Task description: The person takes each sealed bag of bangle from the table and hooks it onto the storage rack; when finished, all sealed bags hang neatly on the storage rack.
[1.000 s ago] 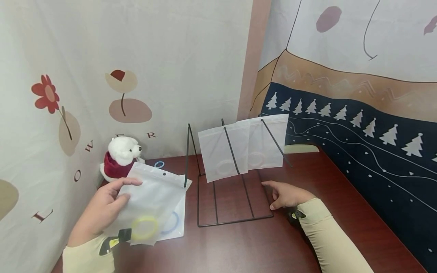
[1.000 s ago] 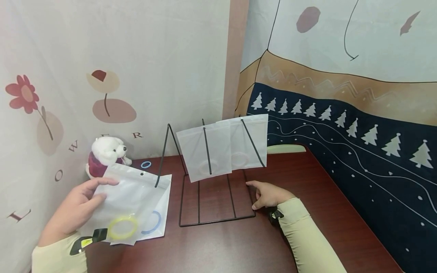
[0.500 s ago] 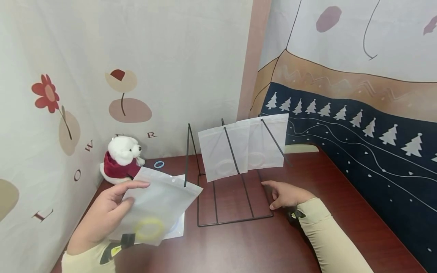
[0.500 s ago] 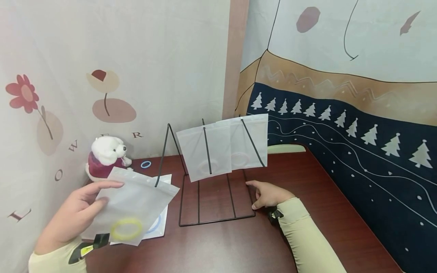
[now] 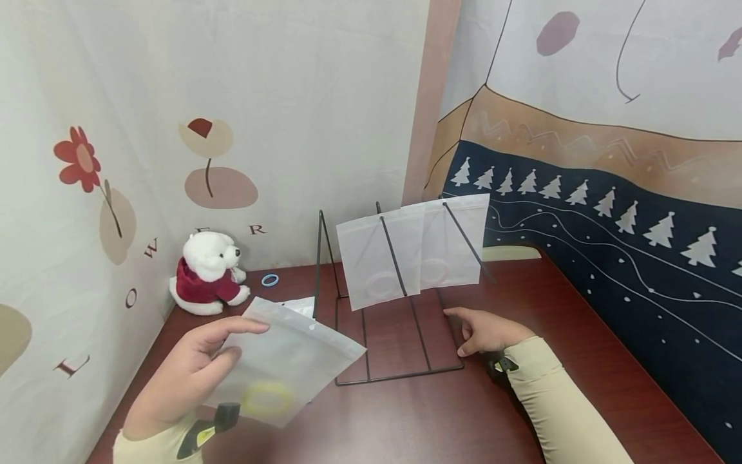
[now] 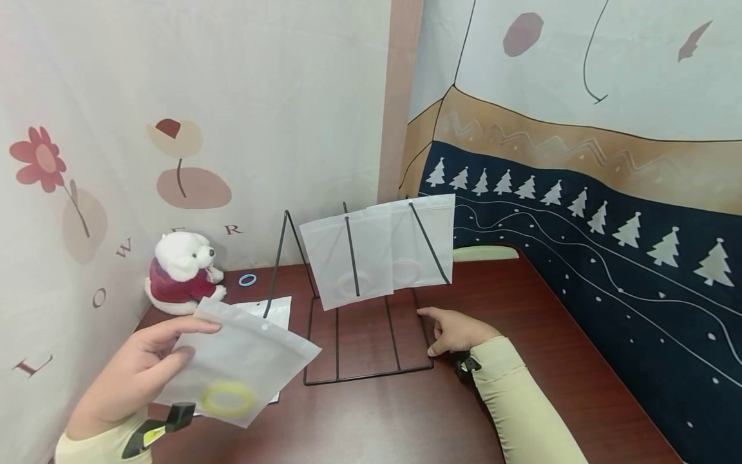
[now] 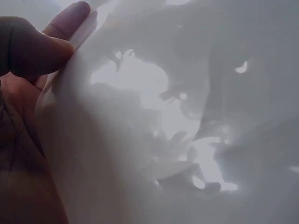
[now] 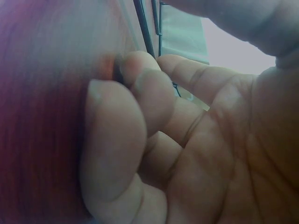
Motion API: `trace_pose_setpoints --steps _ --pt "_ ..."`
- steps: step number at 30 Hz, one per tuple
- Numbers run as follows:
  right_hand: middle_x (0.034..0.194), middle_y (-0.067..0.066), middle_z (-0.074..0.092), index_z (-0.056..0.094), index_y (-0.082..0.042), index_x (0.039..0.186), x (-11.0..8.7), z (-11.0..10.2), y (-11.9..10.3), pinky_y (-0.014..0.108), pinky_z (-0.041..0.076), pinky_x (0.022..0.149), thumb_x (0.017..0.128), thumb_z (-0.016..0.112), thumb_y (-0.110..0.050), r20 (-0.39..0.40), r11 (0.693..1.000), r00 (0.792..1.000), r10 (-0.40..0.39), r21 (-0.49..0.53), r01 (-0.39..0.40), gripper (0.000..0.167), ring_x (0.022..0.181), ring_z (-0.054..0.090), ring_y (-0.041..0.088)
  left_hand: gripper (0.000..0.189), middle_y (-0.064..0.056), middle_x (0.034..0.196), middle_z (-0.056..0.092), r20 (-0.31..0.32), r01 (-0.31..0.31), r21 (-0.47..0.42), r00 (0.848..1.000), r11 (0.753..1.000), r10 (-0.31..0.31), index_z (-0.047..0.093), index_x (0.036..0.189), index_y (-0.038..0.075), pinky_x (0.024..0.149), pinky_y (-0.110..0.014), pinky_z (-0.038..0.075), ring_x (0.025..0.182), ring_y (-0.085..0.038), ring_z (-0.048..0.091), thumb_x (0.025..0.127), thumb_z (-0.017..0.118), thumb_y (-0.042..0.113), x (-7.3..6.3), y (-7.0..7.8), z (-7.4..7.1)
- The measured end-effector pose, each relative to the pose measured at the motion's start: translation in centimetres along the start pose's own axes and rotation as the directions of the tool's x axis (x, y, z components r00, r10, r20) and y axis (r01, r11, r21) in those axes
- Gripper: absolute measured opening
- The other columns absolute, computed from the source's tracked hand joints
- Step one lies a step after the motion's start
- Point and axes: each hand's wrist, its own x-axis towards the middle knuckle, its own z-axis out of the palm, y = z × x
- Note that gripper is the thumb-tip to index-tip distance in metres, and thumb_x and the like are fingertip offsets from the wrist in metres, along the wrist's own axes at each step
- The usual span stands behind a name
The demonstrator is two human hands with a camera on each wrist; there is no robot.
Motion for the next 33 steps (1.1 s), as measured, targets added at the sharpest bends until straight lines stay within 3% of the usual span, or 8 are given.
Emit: trace_pose_setpoints --steps 2,6,10,17,24,28,33 --pt "0.075 0.001 0.058 0.048 -0.007 0.154 0.0 0.0 0.0 0.031 0.048 0.056 0.076 0.087 -0.001 -0.001 1.000 1.000 -0.001 0.000 0.001 0.087 0.069 0.055 0.016 0.057 0.013 0.121 0.069 0.007 -0.023 -0.001 1.000 1.000 0.023 0.072 0.124 0.009 0.061 -0.023 0.043 0.062 0.000 0.041 0.085 0.051 -0.027 0.0 0.1 0.1" --pt "0.075 0.001 0.058 0.049 -0.007 0.154 0.0 0.0 0.1 0.031 0.048 0.056 0.076 0.087 -0.001 -0.004 1.000 1.000 0.000 0.000 0.000 0.087 0.068 0.055 0.016 0.059 0.007 0.110 0.067 -0.003 -0.103 -0.018 0.995 0.995 0.103 0.072 0.124 0.008 0.073 -0.022 0.043 0.094 -0.008 0.054 0.083 0.051 -0.029 0.2 0.1 0.4" --pt "0.074 0.001 0.058 0.049 -0.007 0.154 0.0 0.1 0.2 0.031 0.048 0.056 0.076 0.087 -0.001 -0.005 1.000 1.000 0.001 -0.001 -0.001 0.087 0.068 0.055 0.016 0.060 0.005 0.112 0.069 -0.025 -0.160 -0.051 0.987 0.986 0.159 0.072 0.125 0.004 0.077 -0.020 0.043 0.100 -0.007 0.056 0.081 0.049 -0.031 0.3 0.0 0.6" --pt "0.075 0.001 0.058 0.049 -0.007 0.154 0.0 0.1 0.1 0.031 0.048 0.055 0.076 0.087 -0.001 -0.006 1.000 1.000 0.004 0.001 -0.004 0.086 0.068 0.055 0.016 0.057 0.008 0.125 0.072 -0.052 -0.116 -0.073 0.992 0.991 0.112 0.071 0.123 0.002 0.091 -0.014 0.044 0.116 -0.004 0.060 0.082 0.048 -0.030 0.4 -0.1 0.9" --pt "0.074 0.001 0.057 0.049 -0.007 0.154 -0.1 0.1 -0.1 0.031 0.048 0.055 0.076 0.087 0.000 -0.008 1.000 1.000 0.003 0.004 -0.003 0.087 0.068 0.054 0.016 0.056 0.004 0.130 0.071 -0.056 -0.140 -0.170 0.990 0.975 0.133 0.068 0.128 -0.004 0.098 -0.014 0.044 0.123 -0.005 0.060 0.084 0.047 -0.031 0.6 -0.4 1.1" --pt "0.074 0.001 0.057 0.049 -0.006 0.154 -0.1 0.1 -0.2 0.031 0.048 0.055 0.076 0.087 0.000 -0.007 1.000 1.000 0.002 0.002 -0.002 0.086 0.068 0.054 0.016 0.055 0.003 0.131 0.071 -0.066 -0.122 -0.198 0.992 0.973 0.111 0.066 0.129 -0.006 0.100 -0.014 0.045 0.125 -0.005 0.060 0.084 0.047 -0.031 0.6 -0.4 1.2" --pt "0.075 0.001 0.058 0.049 -0.006 0.154 -0.1 0.1 -0.2 0.031 0.048 0.056 0.076 0.087 -0.001 -0.009 1.000 1.000 0.008 0.001 -0.008 0.087 0.069 0.055 0.016 0.056 0.006 0.129 0.071 -0.078 -0.103 -0.197 0.993 0.975 0.089 0.066 0.130 -0.006 0.093 -0.016 0.045 0.115 -0.005 0.059 0.084 0.047 -0.031 0.6 -0.3 1.1"
